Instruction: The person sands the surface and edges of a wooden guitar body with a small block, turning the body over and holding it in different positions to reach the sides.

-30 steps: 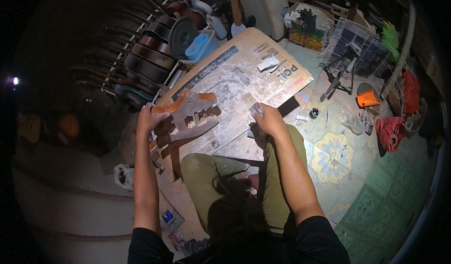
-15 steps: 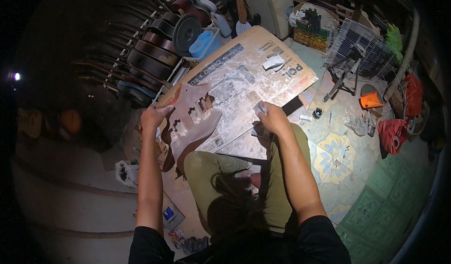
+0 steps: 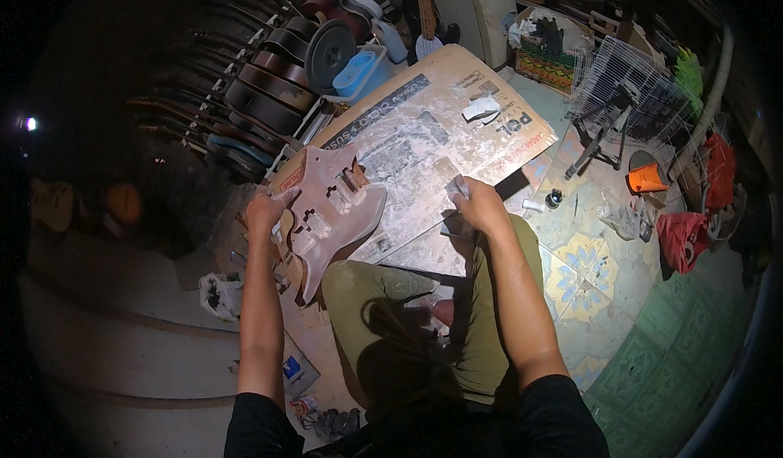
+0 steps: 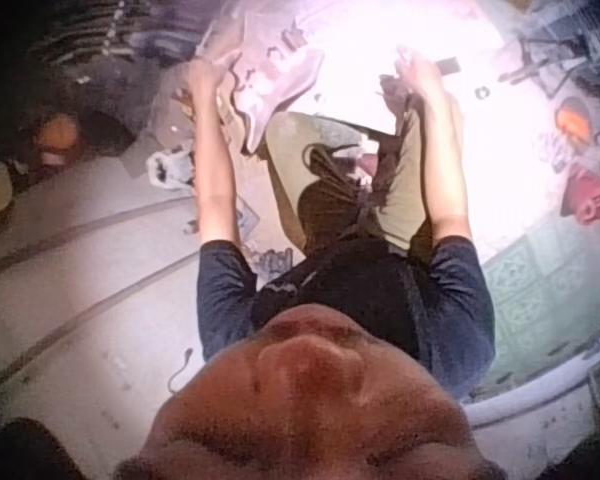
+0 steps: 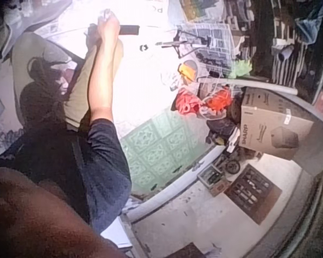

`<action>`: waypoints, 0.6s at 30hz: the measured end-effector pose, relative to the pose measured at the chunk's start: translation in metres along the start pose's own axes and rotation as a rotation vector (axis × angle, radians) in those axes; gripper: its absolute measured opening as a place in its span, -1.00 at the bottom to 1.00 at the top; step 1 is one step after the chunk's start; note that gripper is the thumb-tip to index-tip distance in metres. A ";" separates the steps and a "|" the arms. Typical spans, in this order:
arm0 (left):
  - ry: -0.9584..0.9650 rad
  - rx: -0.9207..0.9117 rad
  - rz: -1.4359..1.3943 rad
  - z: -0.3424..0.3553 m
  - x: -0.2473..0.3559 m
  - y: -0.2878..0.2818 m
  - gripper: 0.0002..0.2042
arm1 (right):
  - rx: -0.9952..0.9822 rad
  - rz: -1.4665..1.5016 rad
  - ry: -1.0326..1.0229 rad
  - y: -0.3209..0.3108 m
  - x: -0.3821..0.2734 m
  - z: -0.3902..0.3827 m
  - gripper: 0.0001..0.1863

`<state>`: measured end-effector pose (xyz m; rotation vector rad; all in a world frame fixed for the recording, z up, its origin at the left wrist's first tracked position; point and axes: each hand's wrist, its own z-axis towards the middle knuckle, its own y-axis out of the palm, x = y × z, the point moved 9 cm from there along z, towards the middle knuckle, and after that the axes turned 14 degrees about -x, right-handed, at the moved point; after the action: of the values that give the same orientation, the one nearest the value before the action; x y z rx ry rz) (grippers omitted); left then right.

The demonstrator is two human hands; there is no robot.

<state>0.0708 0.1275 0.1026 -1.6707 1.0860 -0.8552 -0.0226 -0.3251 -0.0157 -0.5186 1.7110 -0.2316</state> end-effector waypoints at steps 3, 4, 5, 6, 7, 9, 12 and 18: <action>-0.023 -0.029 0.024 0.004 -0.002 0.001 -0.18 | 0.002 0.001 0.000 0.002 0.002 0.001 -0.62; -0.023 -0.029 0.026 0.004 -0.003 0.001 -0.18 | 0.003 0.001 0.000 0.002 0.002 0.001 -0.62; -0.023 -0.030 0.029 0.003 -0.001 0.001 -0.18 | 0.004 0.002 0.002 0.002 0.002 0.001 -0.62; -0.022 -0.032 0.032 0.002 0.000 0.001 -0.18 | -0.001 0.000 0.008 0.002 0.002 0.001 -0.62; -0.014 -0.032 0.032 0.002 0.001 0.001 -0.18 | -0.006 -0.003 0.013 0.002 0.002 0.001 -0.62; 0.002 -0.030 0.033 0.001 0.002 0.001 -0.18 | -0.010 -0.008 0.017 0.001 0.000 0.000 -0.62; -0.002 -0.048 0.037 0.003 0.000 0.003 -0.18 | -0.005 -0.014 0.009 0.000 0.000 0.000 -0.63; -0.007 -0.055 0.020 0.002 0.001 0.003 -0.19 | -0.002 0.002 -0.007 0.001 0.000 0.000 -0.64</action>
<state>0.0724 0.1270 0.0990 -1.7041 1.1285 -0.8134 -0.0224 -0.3246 -0.0164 -0.5183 1.7053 -0.2268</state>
